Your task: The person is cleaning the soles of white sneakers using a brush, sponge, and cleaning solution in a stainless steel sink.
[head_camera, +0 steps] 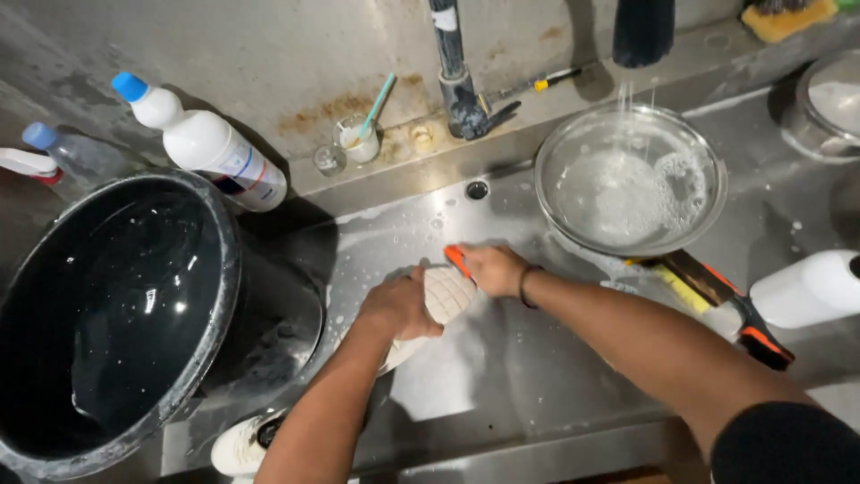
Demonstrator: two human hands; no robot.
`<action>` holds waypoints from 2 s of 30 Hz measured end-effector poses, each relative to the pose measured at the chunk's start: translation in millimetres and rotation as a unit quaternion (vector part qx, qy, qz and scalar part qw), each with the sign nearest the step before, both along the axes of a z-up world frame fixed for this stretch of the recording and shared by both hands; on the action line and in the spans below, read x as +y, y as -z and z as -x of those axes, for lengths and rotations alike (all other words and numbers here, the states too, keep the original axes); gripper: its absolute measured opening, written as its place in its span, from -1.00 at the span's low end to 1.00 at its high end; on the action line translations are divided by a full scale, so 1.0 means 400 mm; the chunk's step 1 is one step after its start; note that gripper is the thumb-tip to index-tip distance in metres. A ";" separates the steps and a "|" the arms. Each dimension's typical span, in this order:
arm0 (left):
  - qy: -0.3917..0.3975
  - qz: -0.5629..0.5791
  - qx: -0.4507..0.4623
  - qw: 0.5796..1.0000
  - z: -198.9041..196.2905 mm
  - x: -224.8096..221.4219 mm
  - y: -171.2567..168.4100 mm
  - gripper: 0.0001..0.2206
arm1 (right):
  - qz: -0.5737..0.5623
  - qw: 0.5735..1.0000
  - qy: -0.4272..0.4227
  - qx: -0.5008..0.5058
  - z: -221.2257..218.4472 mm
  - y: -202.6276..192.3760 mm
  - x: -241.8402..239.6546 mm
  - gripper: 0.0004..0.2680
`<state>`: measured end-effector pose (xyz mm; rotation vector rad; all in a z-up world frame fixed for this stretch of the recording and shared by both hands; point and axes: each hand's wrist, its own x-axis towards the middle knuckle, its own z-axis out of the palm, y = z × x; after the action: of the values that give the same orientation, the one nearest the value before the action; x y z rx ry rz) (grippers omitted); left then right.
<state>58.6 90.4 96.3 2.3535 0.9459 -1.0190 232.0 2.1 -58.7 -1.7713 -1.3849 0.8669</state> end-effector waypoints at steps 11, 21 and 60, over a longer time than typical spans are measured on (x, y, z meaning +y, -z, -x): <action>-0.042 0.017 -0.011 0.999 -0.009 0.000 -0.015 0.08 | 0.103 0.994 0.005 -0.046 0.019 -0.046 0.032 -0.62; -0.044 0.016 -0.014 0.999 -0.027 0.018 -0.026 0.07 | 0.174 0.980 -0.025 -0.089 -0.009 -0.156 0.018 -0.59; -0.032 0.006 0.020 0.999 -0.020 0.010 -0.013 -0.01 | 0.096 0.993 -0.003 -0.072 -0.004 0.000 0.011 -0.59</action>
<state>66.4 94.5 101.7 2.2848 1.0215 -1.0481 233.6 6.3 -58.9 -2.0094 -1.4395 0.9170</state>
